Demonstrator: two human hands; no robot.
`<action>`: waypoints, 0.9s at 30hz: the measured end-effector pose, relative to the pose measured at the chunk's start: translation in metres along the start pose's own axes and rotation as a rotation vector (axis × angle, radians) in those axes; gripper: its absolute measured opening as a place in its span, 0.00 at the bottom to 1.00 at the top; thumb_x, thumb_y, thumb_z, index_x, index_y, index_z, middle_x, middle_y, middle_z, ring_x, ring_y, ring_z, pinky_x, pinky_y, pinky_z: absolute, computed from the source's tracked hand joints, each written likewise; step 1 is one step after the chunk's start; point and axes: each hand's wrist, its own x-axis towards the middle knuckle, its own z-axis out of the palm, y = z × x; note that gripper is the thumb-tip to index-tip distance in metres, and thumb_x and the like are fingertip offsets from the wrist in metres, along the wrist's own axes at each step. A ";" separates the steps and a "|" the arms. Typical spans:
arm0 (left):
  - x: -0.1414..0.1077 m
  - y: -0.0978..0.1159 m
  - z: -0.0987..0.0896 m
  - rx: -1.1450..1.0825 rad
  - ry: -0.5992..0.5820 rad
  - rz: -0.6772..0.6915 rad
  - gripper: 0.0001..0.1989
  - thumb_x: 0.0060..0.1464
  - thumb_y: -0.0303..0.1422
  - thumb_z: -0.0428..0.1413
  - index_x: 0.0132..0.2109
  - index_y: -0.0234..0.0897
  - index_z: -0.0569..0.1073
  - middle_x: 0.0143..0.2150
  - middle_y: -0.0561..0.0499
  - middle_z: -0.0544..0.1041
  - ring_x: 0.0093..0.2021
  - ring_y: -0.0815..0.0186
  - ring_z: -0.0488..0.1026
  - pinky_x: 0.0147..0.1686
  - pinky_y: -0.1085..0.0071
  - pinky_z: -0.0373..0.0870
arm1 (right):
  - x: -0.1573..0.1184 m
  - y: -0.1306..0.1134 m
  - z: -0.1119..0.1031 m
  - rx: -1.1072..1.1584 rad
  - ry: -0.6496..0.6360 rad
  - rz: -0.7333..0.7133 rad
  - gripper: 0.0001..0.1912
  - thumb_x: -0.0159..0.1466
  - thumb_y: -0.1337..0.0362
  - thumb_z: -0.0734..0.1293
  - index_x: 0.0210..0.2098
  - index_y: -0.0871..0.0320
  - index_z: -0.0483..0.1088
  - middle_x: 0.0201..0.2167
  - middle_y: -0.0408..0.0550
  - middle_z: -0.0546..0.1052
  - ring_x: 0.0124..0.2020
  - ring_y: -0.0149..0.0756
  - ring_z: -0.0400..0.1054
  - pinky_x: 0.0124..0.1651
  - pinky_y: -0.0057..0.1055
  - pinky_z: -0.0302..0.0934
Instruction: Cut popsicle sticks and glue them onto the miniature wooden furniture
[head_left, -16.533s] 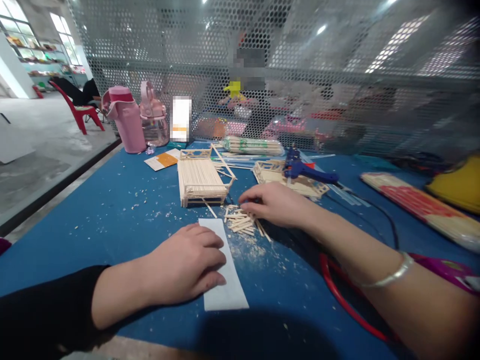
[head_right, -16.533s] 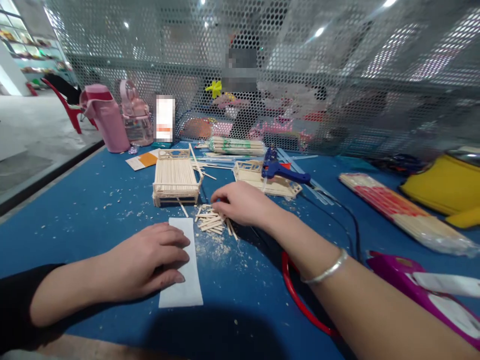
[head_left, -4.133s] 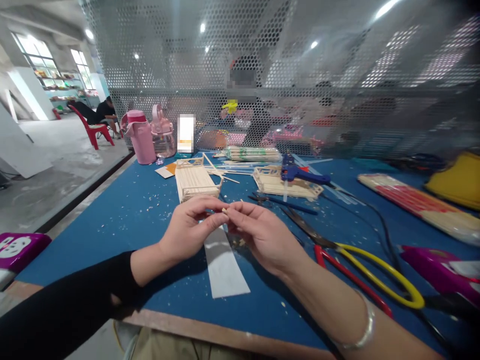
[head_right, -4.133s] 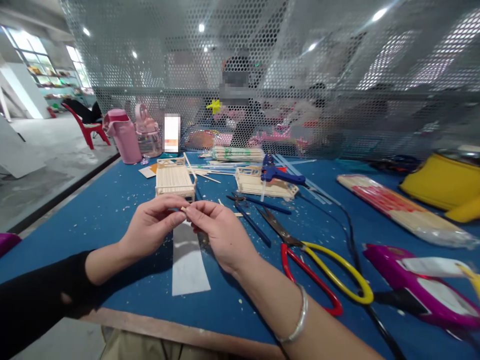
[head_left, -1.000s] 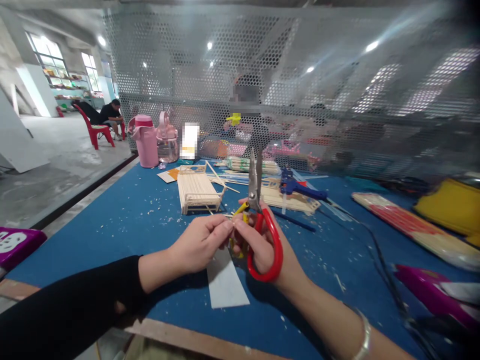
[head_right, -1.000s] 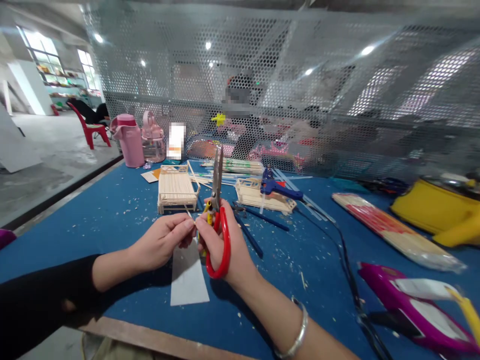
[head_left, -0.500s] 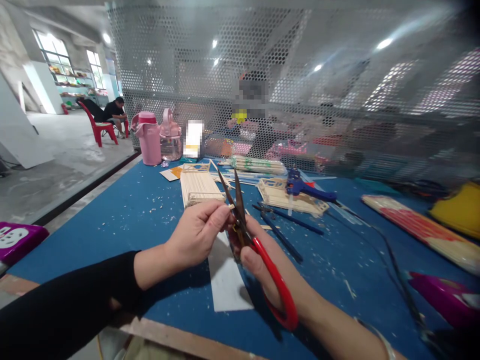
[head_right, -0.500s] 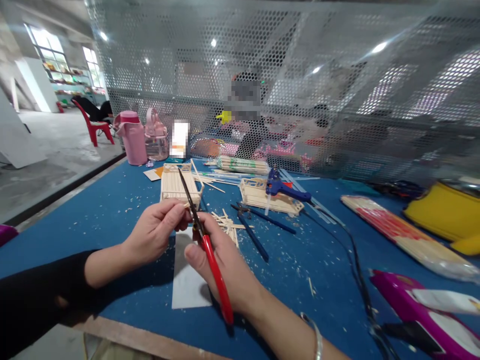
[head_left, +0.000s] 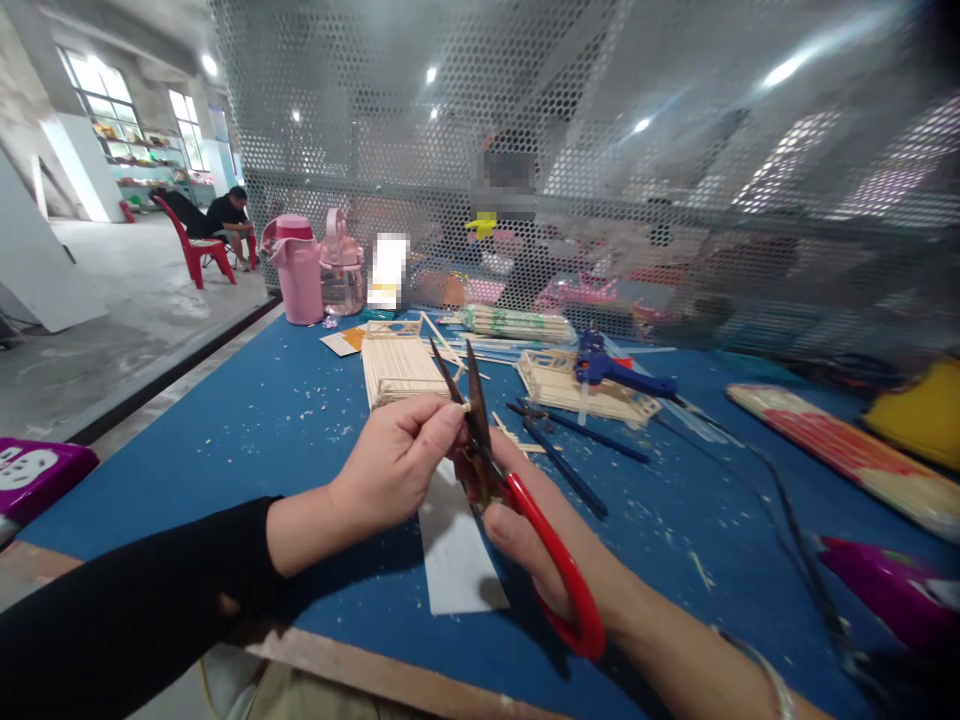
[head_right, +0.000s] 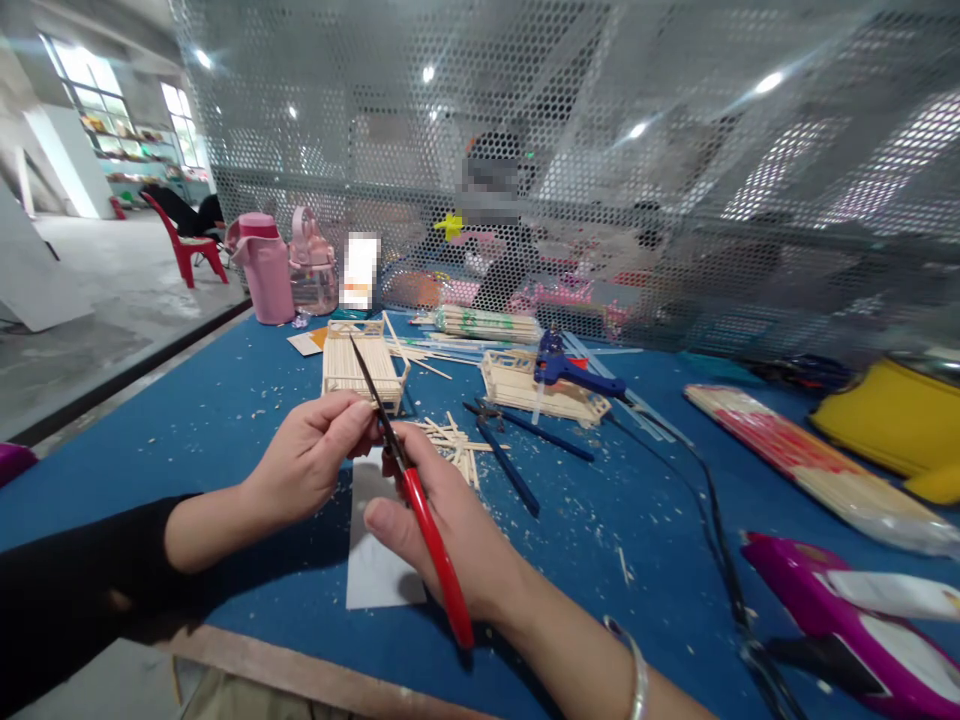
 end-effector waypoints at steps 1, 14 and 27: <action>0.000 0.001 0.000 0.016 -0.006 0.005 0.16 0.61 0.36 0.45 0.27 0.36 0.64 0.23 0.56 0.64 0.25 0.73 0.61 0.27 0.76 0.59 | 0.000 -0.001 0.001 -0.016 0.013 0.023 0.21 0.60 0.56 0.63 0.52 0.53 0.61 0.42 0.46 0.70 0.39 0.38 0.64 0.43 0.33 0.59; 0.001 0.007 -0.003 0.097 -0.049 0.043 0.15 0.59 0.33 0.44 0.23 0.37 0.59 0.22 0.56 0.60 0.24 0.72 0.58 0.26 0.75 0.57 | 0.001 0.004 0.003 -0.253 0.148 0.032 0.13 0.46 0.75 0.58 0.31 0.55 0.61 0.22 0.39 0.61 0.24 0.29 0.53 0.26 0.27 0.51; 0.002 0.007 -0.001 -0.085 -0.047 -0.066 0.18 0.61 0.40 0.43 0.24 0.37 0.61 0.22 0.56 0.60 0.24 0.72 0.57 0.26 0.74 0.58 | 0.007 -0.002 0.003 -0.063 0.130 0.076 0.17 0.47 0.73 0.58 0.36 0.54 0.66 0.24 0.40 0.64 0.25 0.31 0.57 0.28 0.27 0.56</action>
